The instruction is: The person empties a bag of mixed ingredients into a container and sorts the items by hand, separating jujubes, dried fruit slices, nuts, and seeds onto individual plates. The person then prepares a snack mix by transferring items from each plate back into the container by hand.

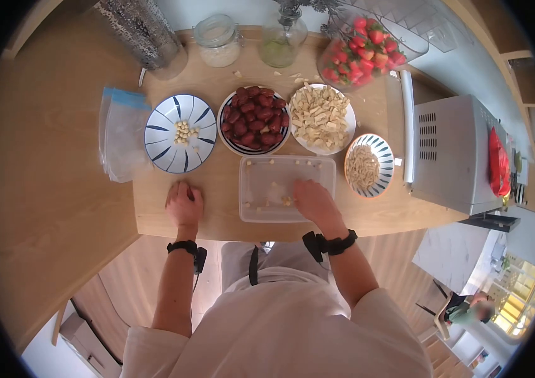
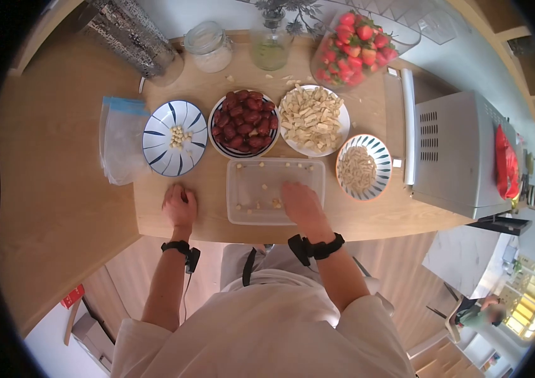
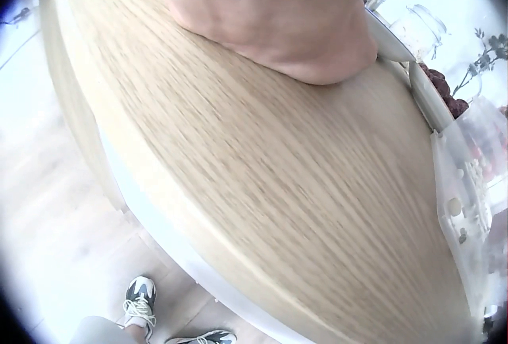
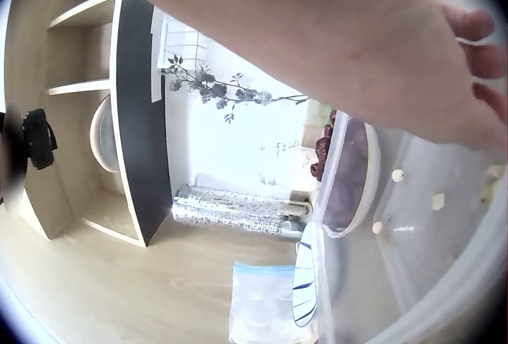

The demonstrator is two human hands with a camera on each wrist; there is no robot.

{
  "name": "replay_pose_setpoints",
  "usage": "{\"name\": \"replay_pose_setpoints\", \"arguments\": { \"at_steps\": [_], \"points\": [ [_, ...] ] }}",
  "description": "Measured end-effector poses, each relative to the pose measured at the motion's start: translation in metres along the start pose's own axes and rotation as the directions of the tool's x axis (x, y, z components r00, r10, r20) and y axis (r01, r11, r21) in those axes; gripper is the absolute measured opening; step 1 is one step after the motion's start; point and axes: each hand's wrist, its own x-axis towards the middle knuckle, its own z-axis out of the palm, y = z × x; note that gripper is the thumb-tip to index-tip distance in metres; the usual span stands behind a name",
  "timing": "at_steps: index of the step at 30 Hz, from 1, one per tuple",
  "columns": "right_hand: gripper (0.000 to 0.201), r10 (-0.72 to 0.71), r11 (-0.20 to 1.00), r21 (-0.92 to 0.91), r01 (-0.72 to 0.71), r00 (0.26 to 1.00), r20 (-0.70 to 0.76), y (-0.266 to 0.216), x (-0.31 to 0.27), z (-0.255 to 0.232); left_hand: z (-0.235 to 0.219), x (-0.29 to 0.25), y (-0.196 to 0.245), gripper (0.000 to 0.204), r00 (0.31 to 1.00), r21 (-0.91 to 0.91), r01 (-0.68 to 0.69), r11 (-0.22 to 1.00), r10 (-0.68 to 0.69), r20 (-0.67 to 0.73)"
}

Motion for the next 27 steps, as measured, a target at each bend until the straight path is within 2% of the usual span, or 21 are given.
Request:
{"name": "replay_pose_setpoints", "arguments": {
  "at_steps": [2, 6, 8, 11, 12, 14, 16, 19, 21, 22, 24, 25, 27],
  "points": [
    [0.009, -0.126, 0.989, 0.077, 0.129, 0.991, -0.042, 0.004, -0.001, 0.01, 0.001, -0.002, -0.001, 0.02, 1.0, 0.007, -0.01, 1.0, 0.01, -0.01],
    [0.007, -0.105, 0.993, 0.04, 0.107, 0.993, -0.048, -0.001, 0.004, 0.032, 0.001, -0.002, -0.003, 0.02, 1.0, 0.012, -0.004, 1.0, 0.004, 0.002],
    [0.008, -0.045, 0.999, -0.004, 0.045, 0.998, -0.047, -0.007, 0.006, 0.036, 0.003, -0.002, -0.004, 0.019, 1.0, 0.01, -0.005, 1.0, 0.005, 0.004],
    [0.01, -0.037, 0.999, -0.019, 0.038, 0.999, 0.027, -0.018, 0.01, 0.029, 0.005, -0.003, -0.006, 0.019, 1.0, 0.003, -0.015, 1.0, 0.015, 0.006],
    [0.01, -0.046, 0.999, -0.016, 0.047, 0.999, 0.022, -0.019, 0.01, 0.03, 0.007, -0.004, -0.007, 0.019, 1.0, 0.009, -0.014, 1.0, 0.014, -0.003],
    [0.013, -0.118, 0.993, -0.032, 0.116, 0.99, -0.076, -0.017, 0.006, 0.03, 0.01, -0.003, -0.011, 0.018, 0.999, -0.04, 0.014, 0.999, -0.013, 0.03],
    [0.015, -0.098, 0.993, -0.062, 0.099, 0.995, 0.006, -0.02, 0.007, 0.019, 0.007, -0.001, -0.01, 0.017, 1.0, -0.038, 0.01, 0.999, -0.01, 0.012],
    [0.013, -0.103, 0.994, -0.036, 0.104, 0.994, 0.027, -0.029, 0.011, 0.0, 0.003, 0.0, -0.007, 0.016, 1.0, -0.05, 0.0, 0.999, 0.0, -0.003],
    [0.01, 0.013, 0.972, 0.233, -0.016, 1.0, 0.012, -0.047, 0.018, -0.027, 0.003, 0.0, -0.005, 0.016, 1.0, -0.061, -0.003, 0.998, 0.002, -0.021],
    [0.01, 0.0, 0.974, 0.226, -0.003, 1.0, 0.012, -0.059, 0.023, -0.041, 0.003, 0.0, -0.006, 0.015, 1.0, -0.061, -0.006, 0.998, 0.005, -0.009],
    [0.007, -0.133, 0.946, 0.288, 0.146, 0.989, -0.067, -0.087, 0.038, -0.059, 0.004, 0.0, -0.006, 0.015, 1.0, -0.064, 0.001, 0.998, -0.002, -0.006],
    [0.007, -0.142, 0.947, 0.281, 0.155, 0.988, -0.066, -0.097, 0.051, -0.059, 0.003, 0.0, -0.005, 0.014, 1.0, -0.066, 0.004, 0.998, -0.004, -0.002],
    [0.008, -0.32, 0.872, 0.349, 0.344, 0.939, -0.127, -0.12, 0.082, -0.056, 0.002, 0.001, -0.005, 0.013, 1.0, -0.071, 0.009, 0.997, -0.01, -0.006]
  ]
}}
